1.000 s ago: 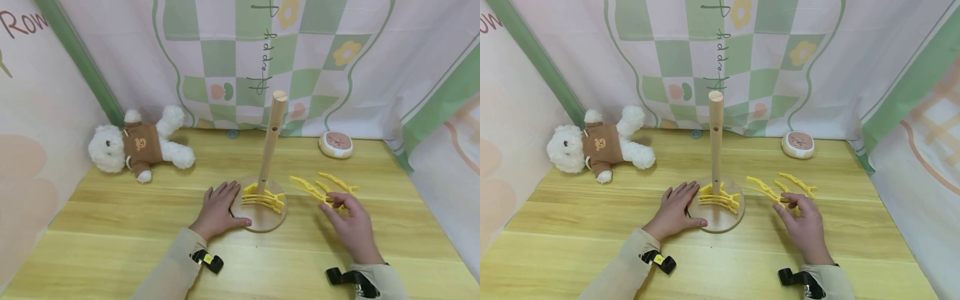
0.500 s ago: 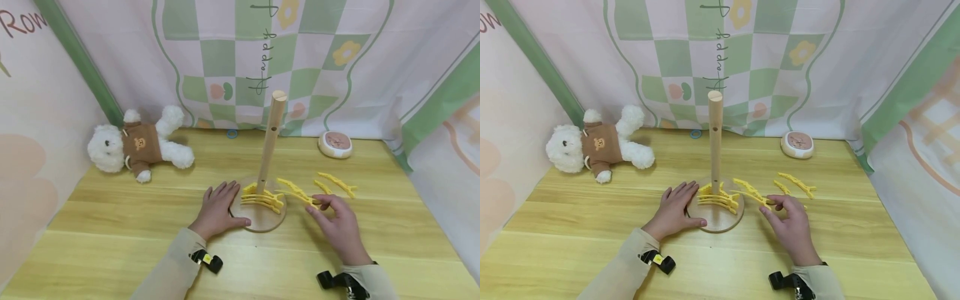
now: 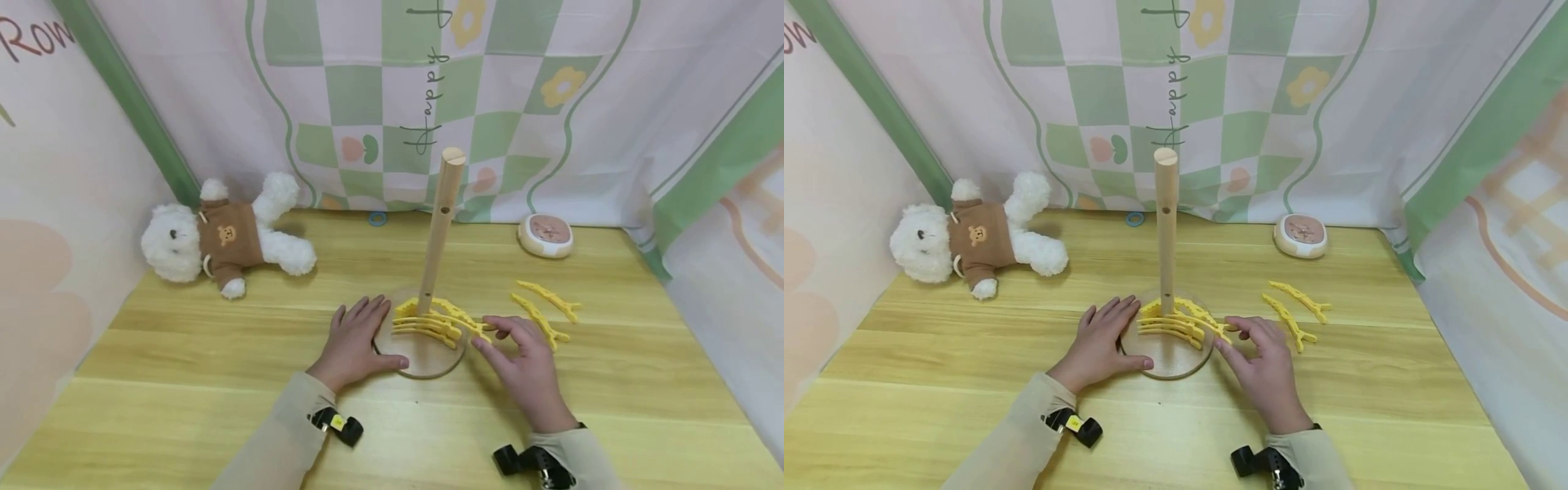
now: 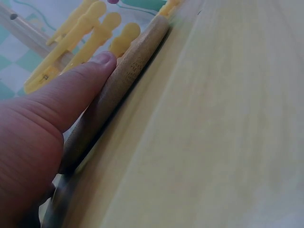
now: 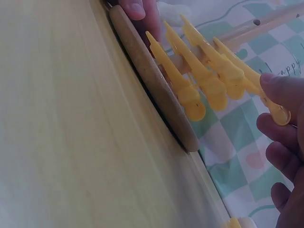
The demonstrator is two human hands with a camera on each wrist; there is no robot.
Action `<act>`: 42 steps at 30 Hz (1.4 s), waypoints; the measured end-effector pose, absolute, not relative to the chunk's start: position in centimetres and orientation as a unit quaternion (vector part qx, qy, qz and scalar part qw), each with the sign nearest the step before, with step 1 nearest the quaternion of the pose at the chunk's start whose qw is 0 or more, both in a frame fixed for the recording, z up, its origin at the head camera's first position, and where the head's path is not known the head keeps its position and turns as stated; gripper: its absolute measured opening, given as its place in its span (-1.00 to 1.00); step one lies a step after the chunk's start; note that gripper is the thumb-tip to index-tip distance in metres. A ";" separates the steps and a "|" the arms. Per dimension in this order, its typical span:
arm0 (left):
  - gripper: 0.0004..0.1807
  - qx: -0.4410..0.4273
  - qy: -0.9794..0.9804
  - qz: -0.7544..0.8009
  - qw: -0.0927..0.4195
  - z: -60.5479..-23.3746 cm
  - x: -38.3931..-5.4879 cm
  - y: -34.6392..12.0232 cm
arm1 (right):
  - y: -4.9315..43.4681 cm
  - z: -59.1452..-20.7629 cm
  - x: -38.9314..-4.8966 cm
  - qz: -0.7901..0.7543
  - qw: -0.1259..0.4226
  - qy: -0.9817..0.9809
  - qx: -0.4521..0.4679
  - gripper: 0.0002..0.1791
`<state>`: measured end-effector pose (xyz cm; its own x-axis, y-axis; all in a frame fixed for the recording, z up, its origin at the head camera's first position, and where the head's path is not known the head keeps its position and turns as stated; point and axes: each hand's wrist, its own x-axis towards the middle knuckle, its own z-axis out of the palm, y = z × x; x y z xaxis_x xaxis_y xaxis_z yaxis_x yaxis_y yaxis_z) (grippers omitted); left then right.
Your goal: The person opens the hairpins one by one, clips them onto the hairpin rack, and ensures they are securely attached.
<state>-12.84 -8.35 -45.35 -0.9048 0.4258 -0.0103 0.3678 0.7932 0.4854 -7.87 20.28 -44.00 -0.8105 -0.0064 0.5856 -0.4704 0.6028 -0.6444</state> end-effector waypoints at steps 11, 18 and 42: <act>0.24 0.211 0.944 0.245 0.059 -44.9 -12.6 -8.2 | 20.2 -43.8 -8.0 0.414 0.288 -0.851 0.147 -0.54; 0.24 0.209 0.945 0.245 0.060 -45.0 -12.6 -8.3 | 19.8 -44.0 -8.4 0.407 0.303 -0.848 0.153 -0.55; 0.25 0.216 0.944 0.243 0.053 -45.1 -12.5 -8.2 | 18.2 -44.3 -9.5 0.416 0.286 -0.848 0.161 -0.56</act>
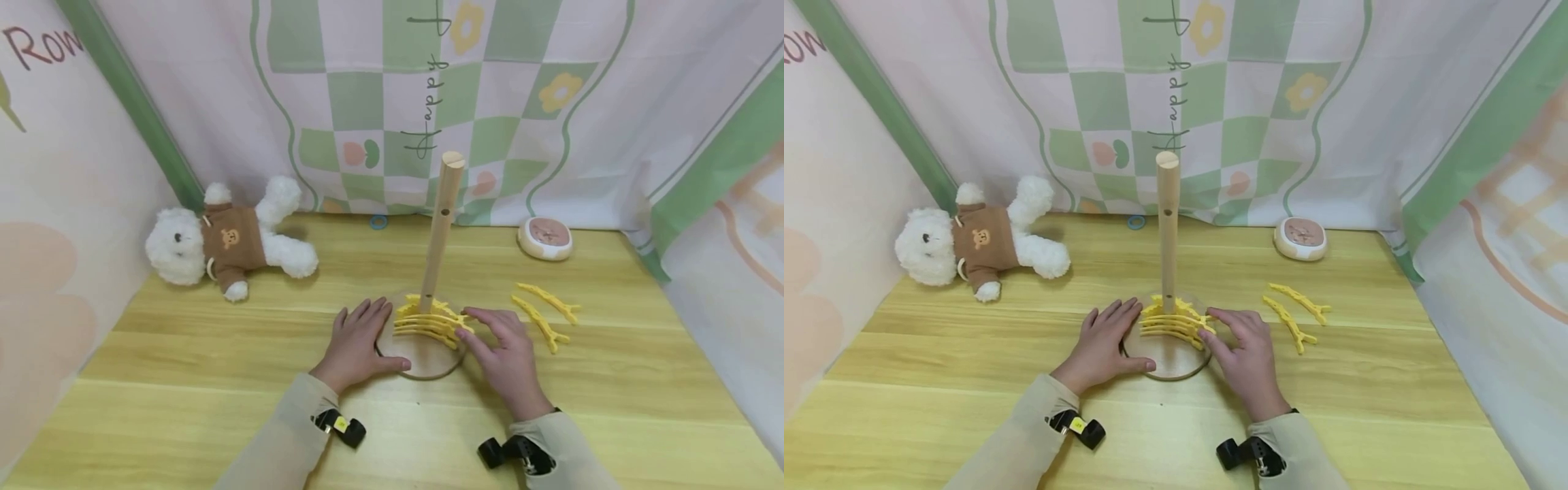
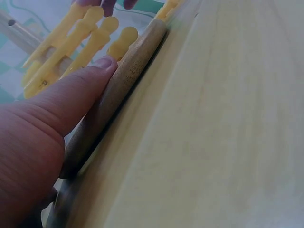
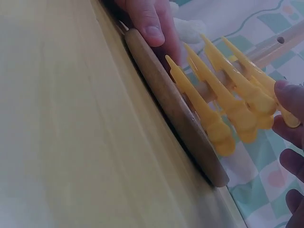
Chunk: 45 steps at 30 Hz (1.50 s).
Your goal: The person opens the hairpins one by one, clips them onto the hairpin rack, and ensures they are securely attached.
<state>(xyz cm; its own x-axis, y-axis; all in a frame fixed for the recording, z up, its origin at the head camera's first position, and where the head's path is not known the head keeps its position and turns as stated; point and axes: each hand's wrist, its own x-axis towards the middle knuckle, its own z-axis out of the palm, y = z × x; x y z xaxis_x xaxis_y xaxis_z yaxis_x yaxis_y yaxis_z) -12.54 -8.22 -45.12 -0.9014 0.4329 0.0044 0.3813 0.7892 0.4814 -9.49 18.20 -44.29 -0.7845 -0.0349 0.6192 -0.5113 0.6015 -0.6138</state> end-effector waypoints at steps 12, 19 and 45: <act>0.24 0.220 0.944 0.239 0.051 -44.8 -12.5 -8.0 | 17.4 -43.9 -9.9 0.424 0.244 -0.860 0.146 -0.58; 0.24 0.218 0.946 0.237 0.048 -44.9 -12.6 -8.2 | 17.1 -44.1 -10.1 0.435 0.235 -0.857 0.142 -0.58; 0.24 0.216 0.944 0.245 0.047 -45.4 -12.8 -8.3 | 18.3 -44.8 -9.8 0.470 0.229 -0.844 0.117 -0.47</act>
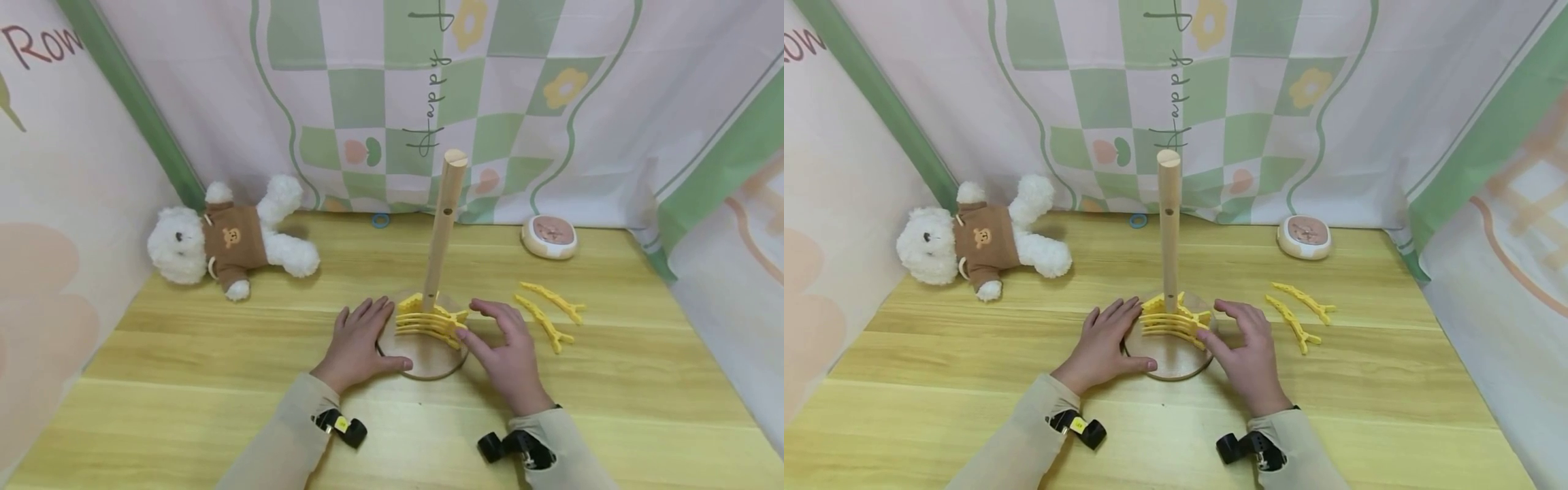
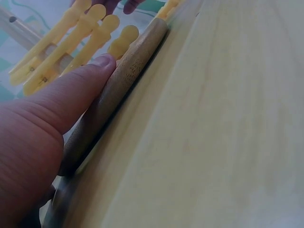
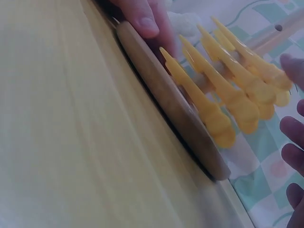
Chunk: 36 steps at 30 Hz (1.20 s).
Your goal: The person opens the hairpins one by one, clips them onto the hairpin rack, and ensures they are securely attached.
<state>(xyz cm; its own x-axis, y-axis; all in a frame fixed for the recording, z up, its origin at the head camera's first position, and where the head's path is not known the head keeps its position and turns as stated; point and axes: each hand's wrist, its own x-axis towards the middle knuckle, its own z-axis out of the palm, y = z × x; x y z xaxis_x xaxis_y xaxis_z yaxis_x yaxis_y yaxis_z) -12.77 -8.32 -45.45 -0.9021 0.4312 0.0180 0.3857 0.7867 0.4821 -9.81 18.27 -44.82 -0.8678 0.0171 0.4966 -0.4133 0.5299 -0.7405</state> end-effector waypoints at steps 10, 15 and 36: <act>0.24 0.216 0.944 0.247 0.047 -45.5 -12.8 -8.4 | 21.1 -44.6 -10.3 0.462 0.308 -0.823 0.117 -0.63; 0.24 0.217 0.944 0.245 0.046 -45.6 -12.9 -8.4 | 22.9 -44.4 -10.7 0.446 0.336 -0.825 0.081 -0.66; 0.24 0.212 0.944 0.245 0.054 -45.3 -12.7 -8.4 | 30.9 -45.1 -11.8 0.376 0.291 -0.875 -0.098 -0.62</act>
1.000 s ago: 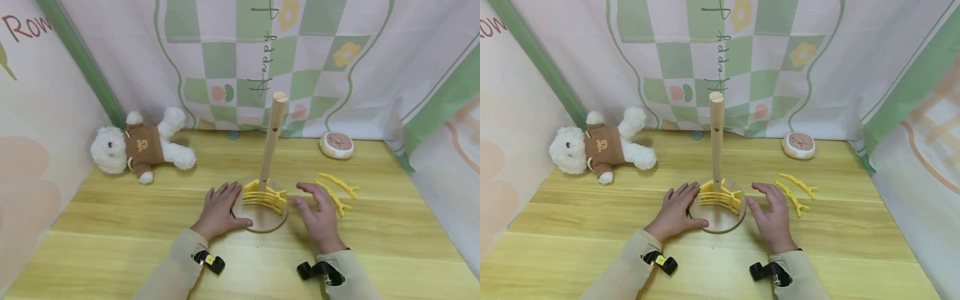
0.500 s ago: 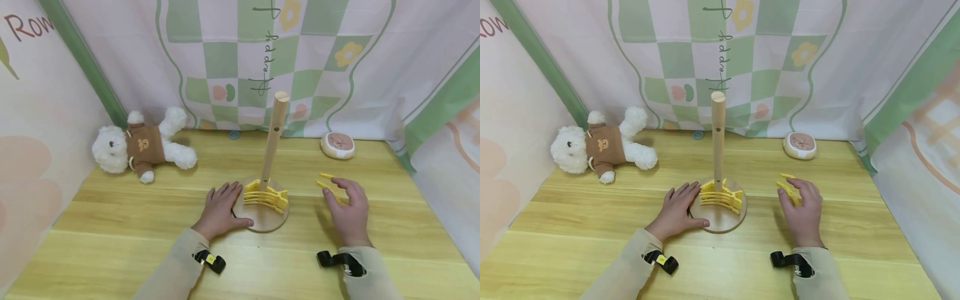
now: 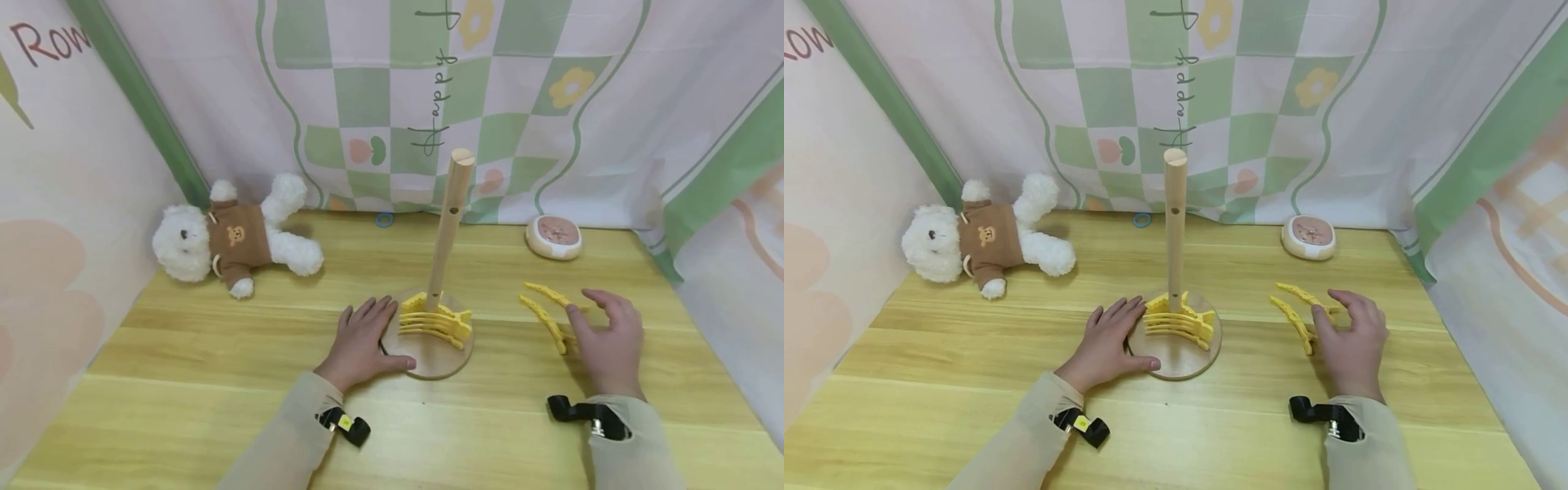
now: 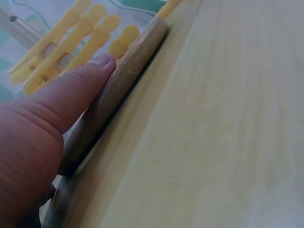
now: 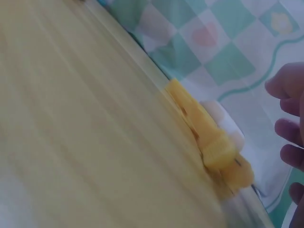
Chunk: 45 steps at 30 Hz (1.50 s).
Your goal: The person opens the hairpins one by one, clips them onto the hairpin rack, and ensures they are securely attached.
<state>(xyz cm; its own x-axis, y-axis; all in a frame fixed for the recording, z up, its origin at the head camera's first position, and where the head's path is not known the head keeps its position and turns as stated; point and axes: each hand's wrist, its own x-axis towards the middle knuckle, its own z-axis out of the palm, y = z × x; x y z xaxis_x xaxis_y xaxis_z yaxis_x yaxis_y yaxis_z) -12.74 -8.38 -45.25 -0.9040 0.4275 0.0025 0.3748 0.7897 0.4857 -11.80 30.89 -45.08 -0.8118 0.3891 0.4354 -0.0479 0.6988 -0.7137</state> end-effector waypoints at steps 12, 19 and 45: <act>0.24 0.217 0.945 0.241 0.050 -45.3 -12.9 -8.2 | 33.4 -45.5 -11.7 0.310 0.128 -0.936 -0.106 -0.38; 0.23 0.214 0.943 0.248 0.051 -45.2 -12.8 -8.4 | 33.6 -45.3 -12.0 0.264 0.077 -0.954 -0.124 -0.29; 0.24 0.218 0.944 0.243 0.049 -45.5 -12.9 -8.5 | 27.8 -43.9 -10.9 0.435 0.233 -0.869 -0.032 -0.67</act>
